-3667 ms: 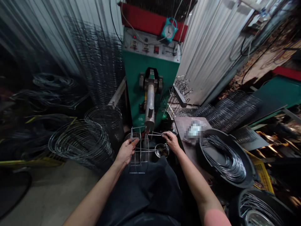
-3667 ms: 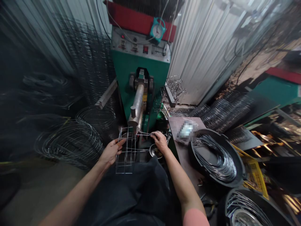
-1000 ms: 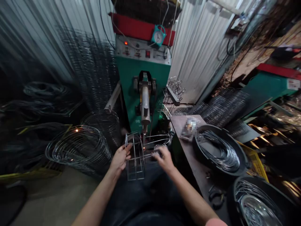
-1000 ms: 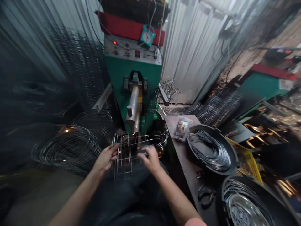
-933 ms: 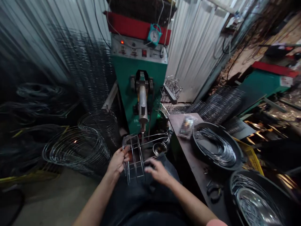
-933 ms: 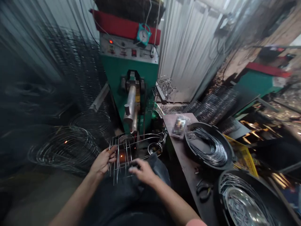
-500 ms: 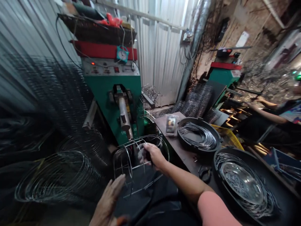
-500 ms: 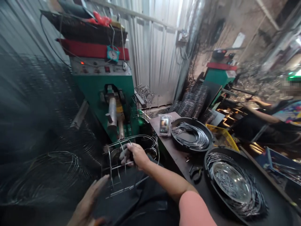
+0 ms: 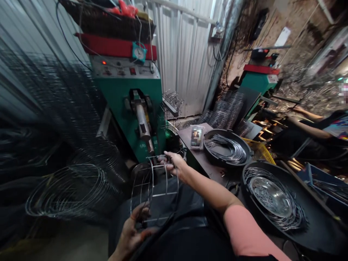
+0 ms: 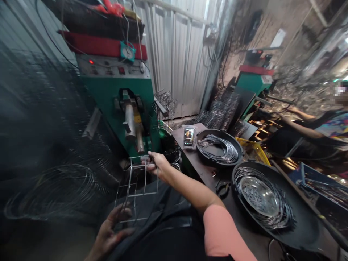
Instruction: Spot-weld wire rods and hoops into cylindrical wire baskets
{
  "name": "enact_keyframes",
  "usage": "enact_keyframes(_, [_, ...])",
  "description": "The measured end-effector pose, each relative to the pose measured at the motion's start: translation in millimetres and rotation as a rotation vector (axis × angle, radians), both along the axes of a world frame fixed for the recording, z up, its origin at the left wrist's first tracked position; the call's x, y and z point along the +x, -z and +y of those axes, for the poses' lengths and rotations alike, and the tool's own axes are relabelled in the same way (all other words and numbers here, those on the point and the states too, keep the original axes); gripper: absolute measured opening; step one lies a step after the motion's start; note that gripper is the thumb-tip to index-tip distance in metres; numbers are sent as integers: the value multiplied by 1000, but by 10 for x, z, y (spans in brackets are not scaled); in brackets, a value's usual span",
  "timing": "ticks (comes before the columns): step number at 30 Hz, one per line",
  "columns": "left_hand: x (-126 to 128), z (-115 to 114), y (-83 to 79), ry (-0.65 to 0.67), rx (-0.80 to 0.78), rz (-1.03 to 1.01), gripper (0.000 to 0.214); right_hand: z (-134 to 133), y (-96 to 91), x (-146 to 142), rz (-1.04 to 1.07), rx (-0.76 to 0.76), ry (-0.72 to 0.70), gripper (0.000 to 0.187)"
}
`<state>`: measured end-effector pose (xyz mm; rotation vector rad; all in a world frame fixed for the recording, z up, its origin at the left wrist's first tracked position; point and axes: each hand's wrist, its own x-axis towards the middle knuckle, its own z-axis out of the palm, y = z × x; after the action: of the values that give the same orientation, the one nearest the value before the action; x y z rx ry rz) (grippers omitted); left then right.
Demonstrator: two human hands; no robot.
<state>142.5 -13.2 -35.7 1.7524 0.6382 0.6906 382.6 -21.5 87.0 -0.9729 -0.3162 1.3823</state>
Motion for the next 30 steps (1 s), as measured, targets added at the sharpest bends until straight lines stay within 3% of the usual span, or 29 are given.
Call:
enact_keyframes(3, [83,-46,-218,-123,-144,34,44,40,109,160,7,-83,-68,41])
enact_keyframes(6, [122,-47,-306,-227,-194,14,43,-34,238,507,-254,-101,-138,42])
enact_keyframes(11, [30,5,-169,-296,-319,-62,45,-433,554,1294,-779,-194,35,11])
enact_keyframes(14, [-27,43,-66,-282,-423,-138,45,-718,768,1530,-868,-237,-98,18])
enact_keyframes(18, [-8,52,-75,-277,-524,-240,43,-937,981,1518,-797,-250,-299,28])
enact_keyframes(23, [46,21,-202,-316,-542,-293,45,-943,1084,1455,-858,-179,-305,33])
enact_keyframes(26, [42,35,-221,-340,-569,-295,45,-918,1054,1420,-1133,-45,-309,30])
enact_keyframes(30, [77,72,-220,-413,-586,-301,45,-907,857,1203,-1666,196,-343,22])
